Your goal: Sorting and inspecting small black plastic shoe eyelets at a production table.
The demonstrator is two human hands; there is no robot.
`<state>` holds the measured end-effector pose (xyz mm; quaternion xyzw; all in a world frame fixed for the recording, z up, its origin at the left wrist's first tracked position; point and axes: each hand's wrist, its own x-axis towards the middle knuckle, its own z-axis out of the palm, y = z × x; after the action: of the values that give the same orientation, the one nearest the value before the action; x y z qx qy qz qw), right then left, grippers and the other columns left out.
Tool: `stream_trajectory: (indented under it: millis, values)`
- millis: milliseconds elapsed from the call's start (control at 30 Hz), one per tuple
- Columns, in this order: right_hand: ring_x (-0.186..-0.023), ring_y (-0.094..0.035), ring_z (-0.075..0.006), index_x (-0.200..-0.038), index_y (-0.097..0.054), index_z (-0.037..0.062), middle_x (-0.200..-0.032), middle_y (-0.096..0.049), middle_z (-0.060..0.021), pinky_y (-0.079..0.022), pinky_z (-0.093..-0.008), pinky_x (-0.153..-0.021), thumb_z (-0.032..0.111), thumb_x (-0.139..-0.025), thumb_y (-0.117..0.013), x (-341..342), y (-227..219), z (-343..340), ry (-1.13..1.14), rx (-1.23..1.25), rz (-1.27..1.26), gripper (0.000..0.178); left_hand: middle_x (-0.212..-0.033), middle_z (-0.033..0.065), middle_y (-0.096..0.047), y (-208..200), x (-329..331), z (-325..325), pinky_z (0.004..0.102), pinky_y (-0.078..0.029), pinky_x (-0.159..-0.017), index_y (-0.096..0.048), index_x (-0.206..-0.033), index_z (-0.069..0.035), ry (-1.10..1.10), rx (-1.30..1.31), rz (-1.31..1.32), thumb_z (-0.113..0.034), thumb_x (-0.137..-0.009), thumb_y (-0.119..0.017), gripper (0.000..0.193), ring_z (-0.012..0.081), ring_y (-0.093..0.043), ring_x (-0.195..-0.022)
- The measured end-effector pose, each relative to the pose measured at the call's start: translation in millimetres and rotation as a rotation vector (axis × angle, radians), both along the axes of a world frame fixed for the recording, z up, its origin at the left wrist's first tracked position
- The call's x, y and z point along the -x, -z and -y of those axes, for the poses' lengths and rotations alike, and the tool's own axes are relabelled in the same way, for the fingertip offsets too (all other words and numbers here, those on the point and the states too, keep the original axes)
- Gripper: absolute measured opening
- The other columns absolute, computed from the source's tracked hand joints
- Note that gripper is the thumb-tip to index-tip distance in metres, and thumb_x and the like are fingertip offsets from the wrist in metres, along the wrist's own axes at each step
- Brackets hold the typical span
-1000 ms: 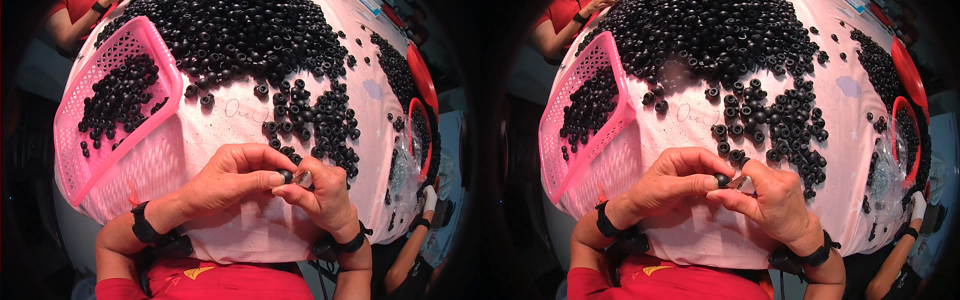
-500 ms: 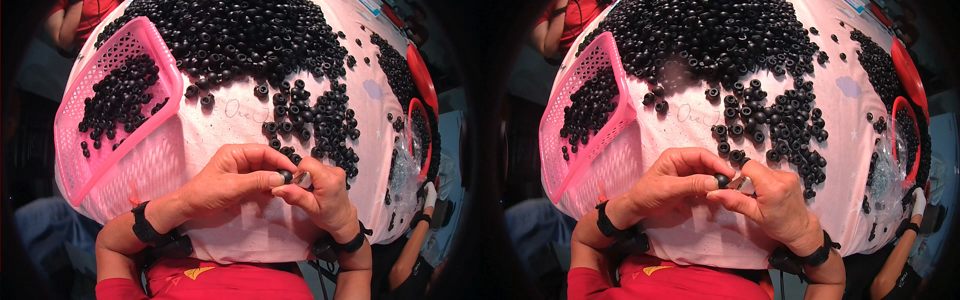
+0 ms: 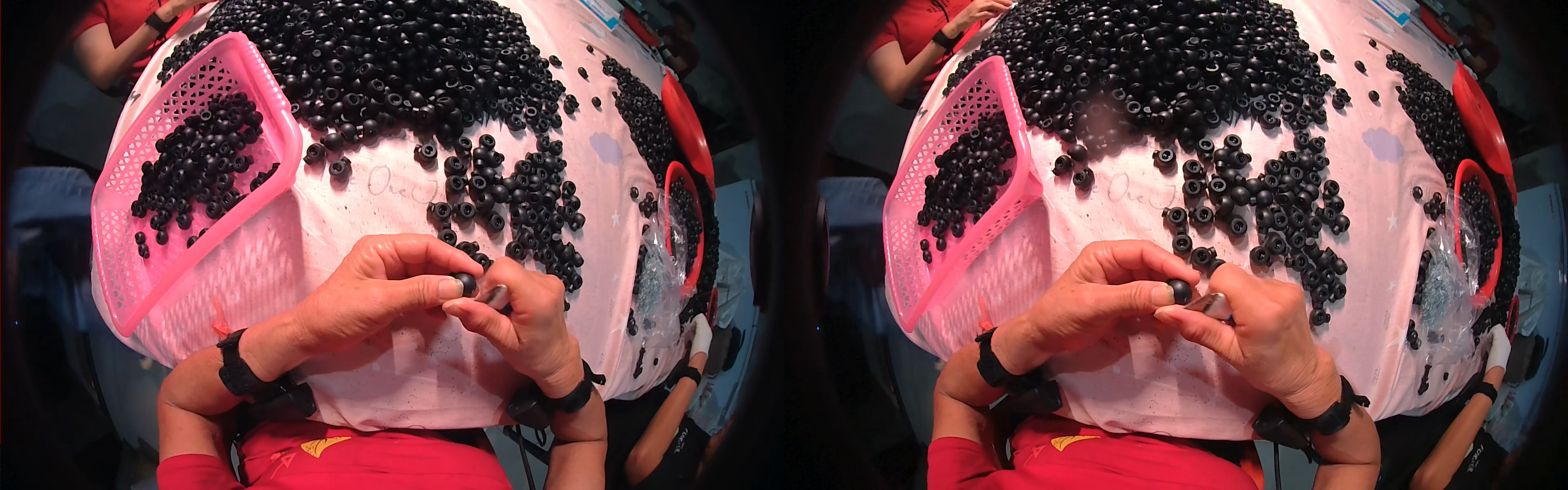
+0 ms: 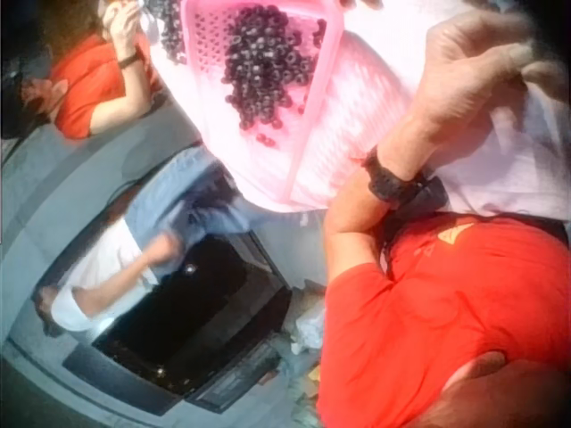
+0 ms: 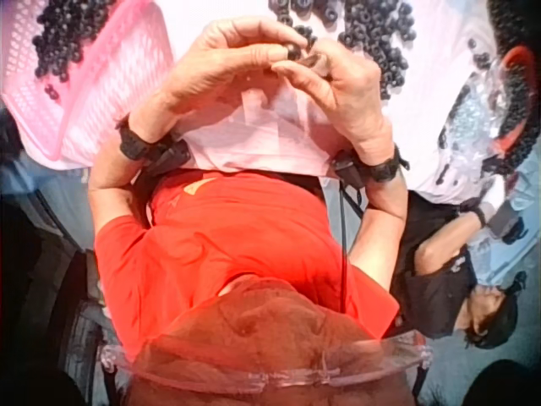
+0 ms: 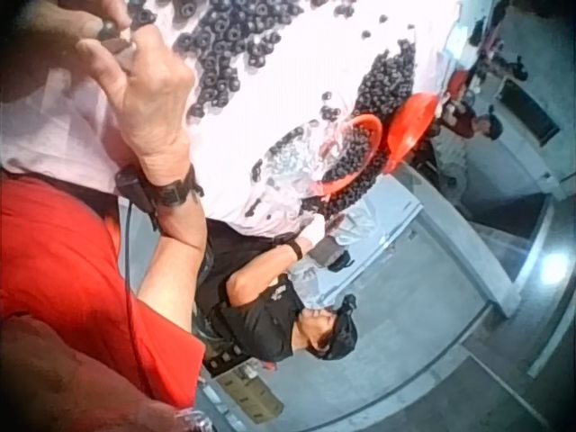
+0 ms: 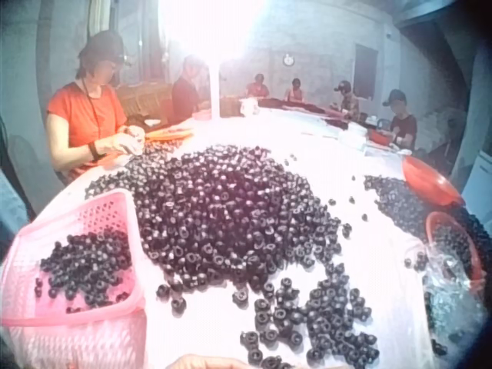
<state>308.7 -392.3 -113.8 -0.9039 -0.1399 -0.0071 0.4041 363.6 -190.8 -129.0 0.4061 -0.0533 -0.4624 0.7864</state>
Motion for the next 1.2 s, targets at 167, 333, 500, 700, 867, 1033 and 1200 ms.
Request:
stream_trajectory:
  millis: [167, 333, 500, 700, 867, 1033, 1200]
  values:
    - [-0.055, -0.063, -0.0123, -0.090, -0.063, 0.0053, -0.073, -0.066, -0.0061, -0.047, -0.0233, -0.048, 0.017, -0.072, -0.083, 2, 0, 1, 0.046, -0.131, 0.162, 0.029, -0.108, 0.0104, -0.066, -5, 0, 0, 0.0283, -0.055, -0.080, -0.062, -0.116, 0.001, 0.006, -0.066, -0.012, -0.008, -0.093, -0.060, 0.024, 0.0144, -0.065, -0.093]
    - [-0.055, -0.061, -0.0095, -0.094, -0.064, 0.0055, -0.079, -0.069, -0.0058, -0.046, -0.0214, -0.048, 0.010, -0.071, -0.083, 0, 1, 2, 0.045, -0.196, 0.211, 0.030, -0.106, 0.0096, -0.067, -6, 1, 0, 0.0280, -0.056, -0.078, -0.061, -0.117, 0.000, -0.027, -0.025, -0.042, -0.013, -0.095, -0.058, 0.025, 0.0142, -0.066, -0.092]
    - [-0.055, -0.061, -0.0078, -0.102, -0.068, 0.0061, -0.084, -0.071, -0.0068, -0.045, -0.0201, -0.048, 0.004, -0.070, -0.081, 1, -1, 5, 0.013, -0.315, 0.107, 0.034, -0.101, 0.0090, -0.067, -2, 0, 0, 0.0303, -0.057, -0.073, -0.060, -0.117, -0.001, 0.009, 0.011, -0.092, -0.018, -0.097, -0.056, 0.027, 0.0129, -0.066, -0.087]
    - [-0.054, -0.060, -0.0072, -0.104, -0.069, 0.0063, -0.083, -0.071, -0.0069, -0.045, -0.0195, -0.048, 0.004, -0.070, -0.081, 2, -5, 1, 0.052, -0.292, 0.136, 0.036, -0.098, 0.0068, -0.066, -3, 0, -2, 0.0271, -0.056, -0.072, -0.060, -0.116, -0.002, 0.021, 0.047, -0.122, -0.017, -0.096, -0.057, 0.025, 0.0102, -0.064, -0.083]
    - [-0.050, -0.057, -0.0091, -0.104, -0.069, 0.0060, -0.077, -0.070, -0.0062, -0.044, -0.0212, -0.045, 0.004, -0.070, -0.081, 0, 0, 1, 0.003, -0.240, 0.227, 0.035, -0.098, 0.0057, -0.067, -7, 0, 1, 0.0210, -0.053, -0.075, -0.060, -0.116, -0.001, -0.021, 0.023, -0.172, -0.014, -0.094, -0.060, 0.025, 0.0093, -0.064, -0.084]
    - [-0.046, -0.053, -0.0135, -0.104, -0.069, 0.0058, -0.062, -0.060, -0.0039, -0.041, -0.0247, -0.042, 0.003, -0.069, -0.080, 2, 5, 3, -0.026, -0.127, 0.404, 0.037, -0.105, 0.0065, -0.066, -2, -2, -2, 0.0214, -0.052, -0.077, -0.060, -0.117, -0.001, 0.073, 0.122, -0.147, -0.012, -0.093, -0.061, 0.026, 0.0101, -0.063, -0.088]
    - [-0.044, -0.050, -0.0147, -0.104, -0.069, 0.0048, -0.055, -0.050, -0.0008, -0.040, -0.0252, -0.042, 0.003, -0.067, -0.077, 3, -5, 4, -0.119, 0.059, 0.507, 0.038, -0.105, 0.0065, -0.065, -2, 1, 0, 0.0225, -0.052, -0.078, -0.059, -0.118, -0.002, 0.007, 0.075, -0.186, -0.012, -0.093, -0.061, 0.026, 0.0107, -0.063, -0.089]
